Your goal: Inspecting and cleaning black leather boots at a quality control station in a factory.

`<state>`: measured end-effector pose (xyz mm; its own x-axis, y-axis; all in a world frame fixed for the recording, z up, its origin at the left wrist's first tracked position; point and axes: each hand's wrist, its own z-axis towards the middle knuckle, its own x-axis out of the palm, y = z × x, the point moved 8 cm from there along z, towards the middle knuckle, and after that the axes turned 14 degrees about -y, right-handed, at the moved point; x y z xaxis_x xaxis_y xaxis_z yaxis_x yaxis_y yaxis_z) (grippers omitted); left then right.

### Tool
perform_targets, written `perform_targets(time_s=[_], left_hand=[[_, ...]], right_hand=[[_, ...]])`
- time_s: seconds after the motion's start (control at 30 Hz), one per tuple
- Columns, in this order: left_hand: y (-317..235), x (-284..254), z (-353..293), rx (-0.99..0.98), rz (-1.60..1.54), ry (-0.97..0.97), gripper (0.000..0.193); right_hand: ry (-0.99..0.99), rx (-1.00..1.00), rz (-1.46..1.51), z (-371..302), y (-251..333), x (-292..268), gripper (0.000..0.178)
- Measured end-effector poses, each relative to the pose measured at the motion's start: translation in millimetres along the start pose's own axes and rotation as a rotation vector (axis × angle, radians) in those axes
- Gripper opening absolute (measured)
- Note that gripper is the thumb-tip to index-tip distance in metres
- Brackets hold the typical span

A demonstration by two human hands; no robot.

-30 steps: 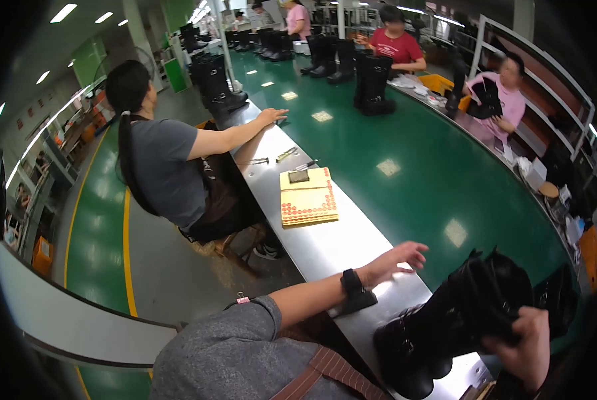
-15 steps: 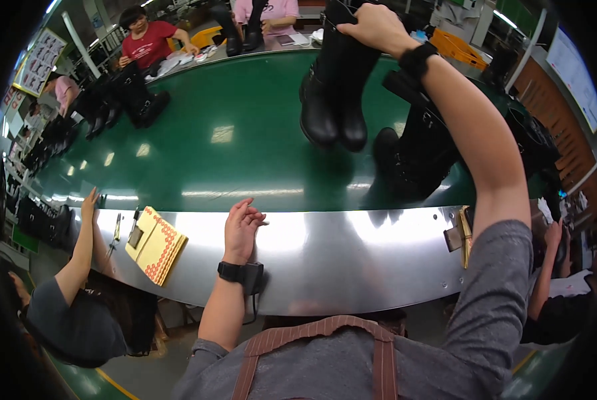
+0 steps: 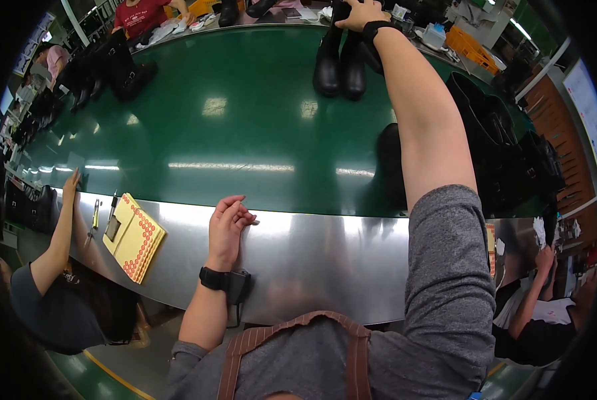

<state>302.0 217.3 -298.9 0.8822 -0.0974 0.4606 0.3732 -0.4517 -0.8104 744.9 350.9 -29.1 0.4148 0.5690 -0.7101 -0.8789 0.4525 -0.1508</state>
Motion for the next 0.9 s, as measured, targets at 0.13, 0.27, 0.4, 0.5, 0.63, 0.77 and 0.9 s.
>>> perform_targets(time_s=[0.13,0.27,0.4,0.5,0.63,0.77,0.9], left_hand=[[3.6,12.7,2.6,0.005,0.024,0.043,0.021],[1.1,4.7,1.5,0.005,0.001,0.047,0.021],[3.7,5.0,-0.1,-0.009,0.003,0.078,0.021],[5.1,1.0,-2.6,-0.004,-0.018,0.086,0.021],[5.4,1.2,1.7,0.012,-0.059,0.113,0.021],[5.7,-7.8,8.7,0.007,-0.153,0.135,0.023],[4.9,-5.2,13.0,-0.015,-0.214,0.176,0.025]], right_hand=[[-0.013,-0.007,0.019,-7.2,-29.2,5.1,0.08],[-0.061,-0.044,0.315,-73.4,27.2,-28.0,0.053],[0.312,-0.057,0.913,-227.9,95.5,-60.4,0.042],[0.763,0.15,1.254,-349.7,126.4,-95.1,0.038],[1.126,0.739,1.574,-435.3,125.2,-121.5,0.029],[1.115,1.191,1.872,-451.5,122.5,-125.5,0.021],[1.022,1.445,2.052,-446.1,121.9,-132.1,0.019]])
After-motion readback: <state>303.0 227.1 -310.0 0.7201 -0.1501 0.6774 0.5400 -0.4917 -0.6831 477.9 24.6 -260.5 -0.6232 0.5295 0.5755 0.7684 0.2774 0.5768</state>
